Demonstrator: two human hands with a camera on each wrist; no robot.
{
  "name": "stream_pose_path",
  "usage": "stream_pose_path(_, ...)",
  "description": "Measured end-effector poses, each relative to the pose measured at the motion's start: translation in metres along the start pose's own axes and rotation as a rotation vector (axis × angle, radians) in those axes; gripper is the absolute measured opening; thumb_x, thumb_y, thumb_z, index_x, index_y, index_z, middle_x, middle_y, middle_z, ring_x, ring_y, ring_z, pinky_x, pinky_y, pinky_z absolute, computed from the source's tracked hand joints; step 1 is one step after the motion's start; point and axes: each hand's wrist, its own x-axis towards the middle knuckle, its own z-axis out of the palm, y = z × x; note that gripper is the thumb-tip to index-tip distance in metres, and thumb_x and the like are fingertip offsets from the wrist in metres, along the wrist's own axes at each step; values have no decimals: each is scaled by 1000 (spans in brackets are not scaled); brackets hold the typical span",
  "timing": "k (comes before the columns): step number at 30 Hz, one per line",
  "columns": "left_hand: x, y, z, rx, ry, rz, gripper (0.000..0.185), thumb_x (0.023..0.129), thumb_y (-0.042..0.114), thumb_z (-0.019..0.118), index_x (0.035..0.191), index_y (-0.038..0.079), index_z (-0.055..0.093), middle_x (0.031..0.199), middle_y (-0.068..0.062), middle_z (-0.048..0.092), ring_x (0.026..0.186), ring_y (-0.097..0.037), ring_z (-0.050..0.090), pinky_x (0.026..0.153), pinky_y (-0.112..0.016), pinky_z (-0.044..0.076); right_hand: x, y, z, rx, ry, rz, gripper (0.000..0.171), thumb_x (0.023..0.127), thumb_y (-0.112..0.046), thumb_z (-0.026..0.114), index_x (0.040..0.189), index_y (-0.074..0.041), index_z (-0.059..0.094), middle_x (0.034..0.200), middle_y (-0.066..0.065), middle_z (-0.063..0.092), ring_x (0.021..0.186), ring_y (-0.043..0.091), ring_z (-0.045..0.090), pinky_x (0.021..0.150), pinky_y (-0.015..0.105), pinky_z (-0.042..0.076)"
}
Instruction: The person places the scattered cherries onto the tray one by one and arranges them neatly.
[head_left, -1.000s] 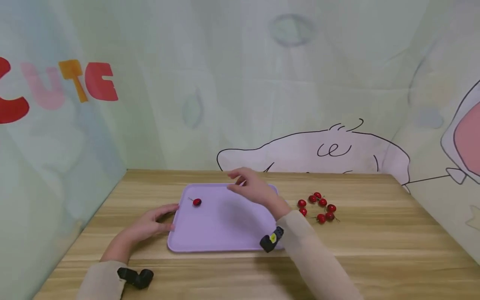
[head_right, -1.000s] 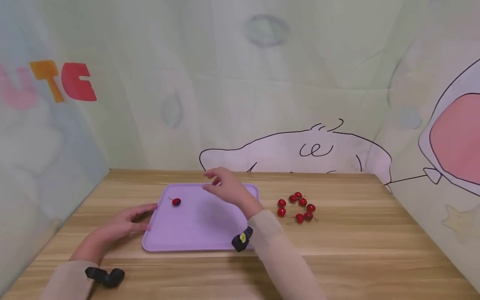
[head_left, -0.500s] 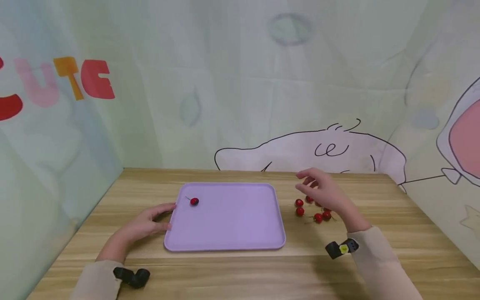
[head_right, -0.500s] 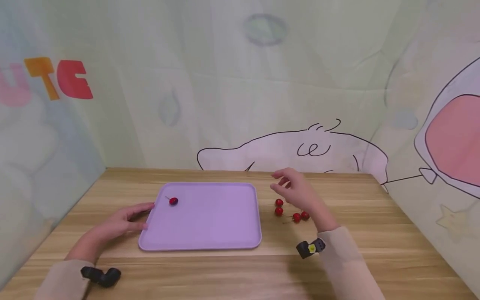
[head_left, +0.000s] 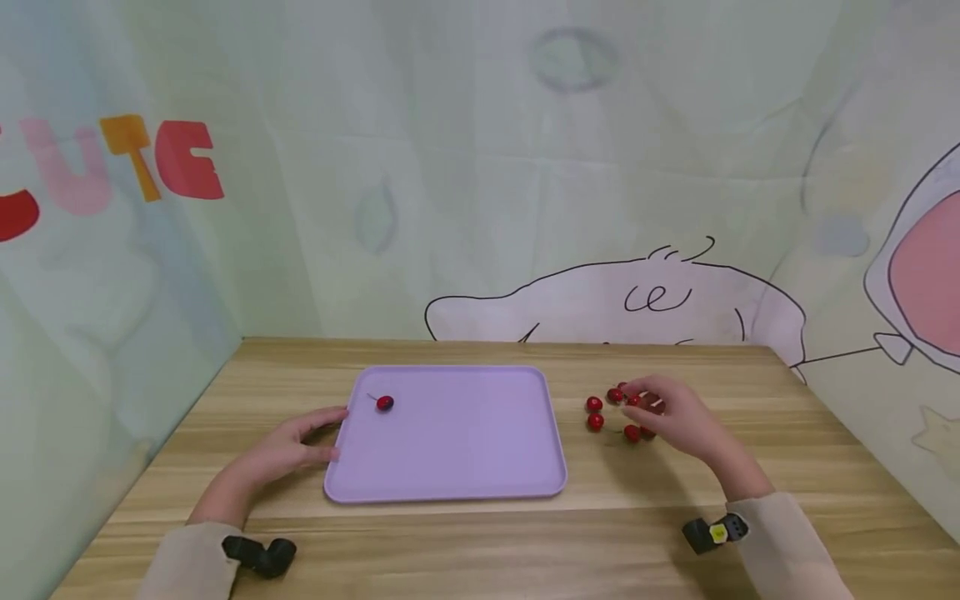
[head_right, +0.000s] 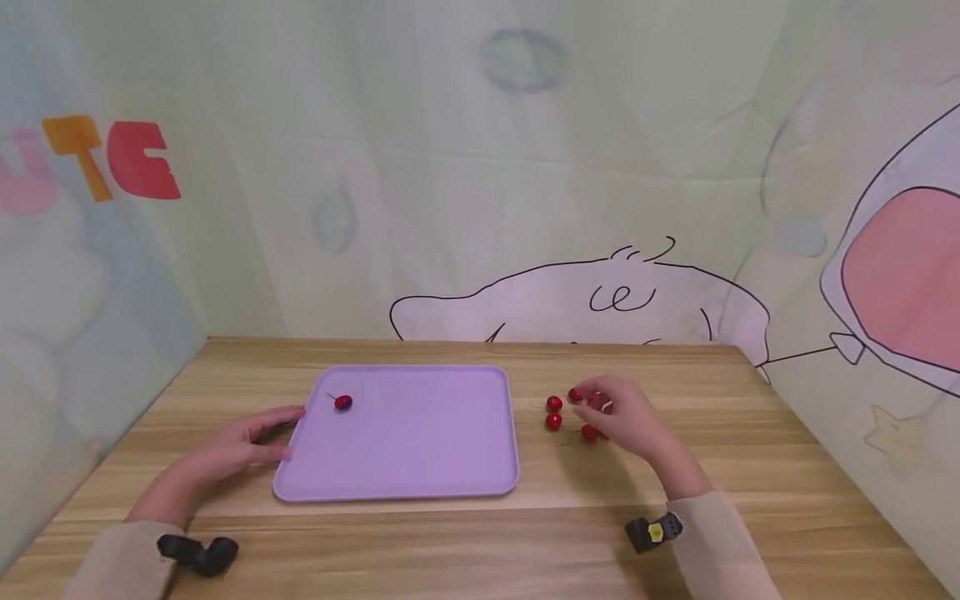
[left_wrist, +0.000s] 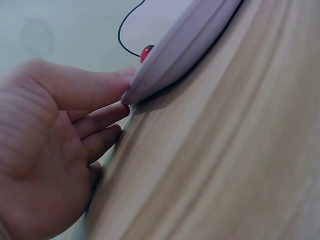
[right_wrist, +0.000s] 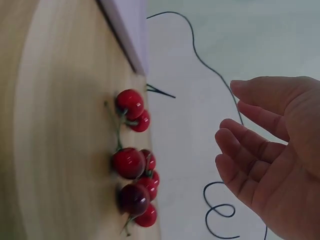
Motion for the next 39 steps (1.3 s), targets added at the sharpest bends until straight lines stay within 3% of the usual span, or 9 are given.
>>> stream_pose_path(6, -2, 0, -1, 24, 1, -20, 70, 84, 23, 72, 143, -1, 42, 151, -29, 31, 139, -51, 21, 107, -69, 20, -6, 11, 7, -13, -28, 40, 25, 90, -10, 66, 111, 3, 65, 102, 12, 66, 84, 18, 59, 69, 27, 52)
stream_pose_path(19, 0, 0, 0, 2, -2, -29, 70, 84, 22, 72, 144, 0, 41, 151, -27, 30, 140, -50, 20, 107, -70, 19, -6, 27, 21, -56, -97, 26, 23, 87, -5, 68, 108, 3, 67, 99, 10, 67, 80, 14, 55, 66, 25, 49)
stream_pose_path(27, 1, 0, 1, 0, -2, -29, 70, 84, 21, 72, 143, 0, 42, 151, -27, 31, 140, -50, 20, 108, -69, 19, -8, 28, 24, -90, -134, 68, 21, 85, -3, 68, 105, 1, 68, 94, 4, 65, 79, 14, 54, 65, 26, 48)
stream_pose_path(39, 0, -2, 1, 18, 4, -16, 69, 85, 22, 72, 143, -1, 43, 150, -28, 32, 139, -50, 21, 107, -69, 21, -10, 27, 27, -104, -168, 42, 18, 83, -1, 70, 101, -1, 70, 91, 3, 65, 78, 13, 56, 65, 27, 49)
